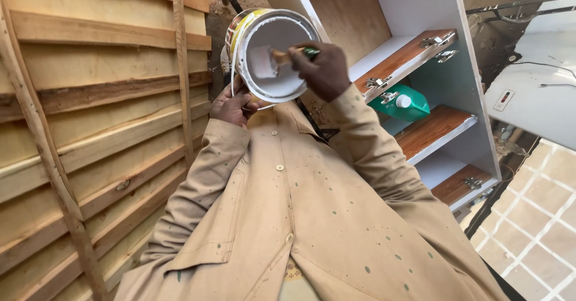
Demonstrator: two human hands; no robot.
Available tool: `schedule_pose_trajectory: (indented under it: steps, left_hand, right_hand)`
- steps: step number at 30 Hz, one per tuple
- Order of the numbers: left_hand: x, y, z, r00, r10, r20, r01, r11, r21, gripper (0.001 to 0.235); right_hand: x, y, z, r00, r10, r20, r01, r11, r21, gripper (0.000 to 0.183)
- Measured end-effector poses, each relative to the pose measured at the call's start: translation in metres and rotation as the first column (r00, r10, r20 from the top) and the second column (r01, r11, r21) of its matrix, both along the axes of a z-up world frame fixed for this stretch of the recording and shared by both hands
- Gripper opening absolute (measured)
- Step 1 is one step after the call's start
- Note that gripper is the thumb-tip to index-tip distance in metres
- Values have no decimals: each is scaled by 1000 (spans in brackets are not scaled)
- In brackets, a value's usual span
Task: Painting the edges and surfaces of a wooden cabinet with white paint using a brush.
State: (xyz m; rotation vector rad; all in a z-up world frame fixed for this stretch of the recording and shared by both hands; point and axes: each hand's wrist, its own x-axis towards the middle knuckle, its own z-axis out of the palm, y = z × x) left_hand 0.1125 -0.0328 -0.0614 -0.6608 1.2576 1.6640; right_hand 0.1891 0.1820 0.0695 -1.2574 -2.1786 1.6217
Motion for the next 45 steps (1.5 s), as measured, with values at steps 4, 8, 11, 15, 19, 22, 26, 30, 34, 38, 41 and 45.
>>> schedule_pose_trajectory:
  steps: [4, 8, 11, 15, 19, 22, 26, 30, 34, 38, 41, 45]
  left_hand:
    - [5, 3, -2, 999, 25, -34, -25, 1000, -2, 58]
    - [5, 6, 0, 1000, -2, -24, 2, 1000, -11, 59]
    - [4, 5, -1, 1000, -10, -19, 10, 1000, -16, 58]
    - [1, 0, -4, 1000, -13, -2, 13, 1000, -20, 58]
    - [1, -1, 7, 1000, -17, 4, 17, 1000, -15, 59]
    - [1, -4, 0, 999, -54, -2, 54, 998, -8, 58]
    - [3, -8, -10, 996, -83, -29, 84, 996, 26, 56]
    - [-3, -9, -6, 995, -98, -3, 98, 995, 3, 55]
    - [-2, -5, -4, 996, -89, 11, 89, 996, -19, 55]
    - [-3, 3, -4, 995, -95, 32, 95, 995, -11, 57]
    - [-3, 10, 5, 995, -88, 42, 89, 996, -21, 57]
    - [-4, 12, -11, 995, -81, 55, 84, 996, -38, 57]
  right_hand:
    - [5, -7, 39, 910, -351, -222, 298, 924, -241, 18]
    - [8, -19, 45, 702, -697, -150, 529, 650, -545, 24]
    - [17, -27, 40, 631, -773, -70, 562, 517, -645, 26]
    - [31, -34, 44, 591, -804, -66, 578, 479, -660, 30]
    - [40, -37, 58, 670, -724, -163, 580, 648, -494, 30]
    - [44, -33, 60, 897, -328, -297, 314, 945, -95, 16]
    - [39, -28, 66, 939, 87, -332, 20, 952, 304, 22]
    - [48, -22, 58, 869, 48, -492, 47, 983, 180, 25]
    - [60, -30, 44, 805, -236, -544, 213, 971, -106, 21]
    - [64, -26, 50, 662, -629, -408, 470, 772, -428, 27]
    - [70, -23, 42, 588, -744, -317, 565, 659, -497, 27]
    - [76, -20, 39, 531, -810, -251, 605, 569, -556, 30]
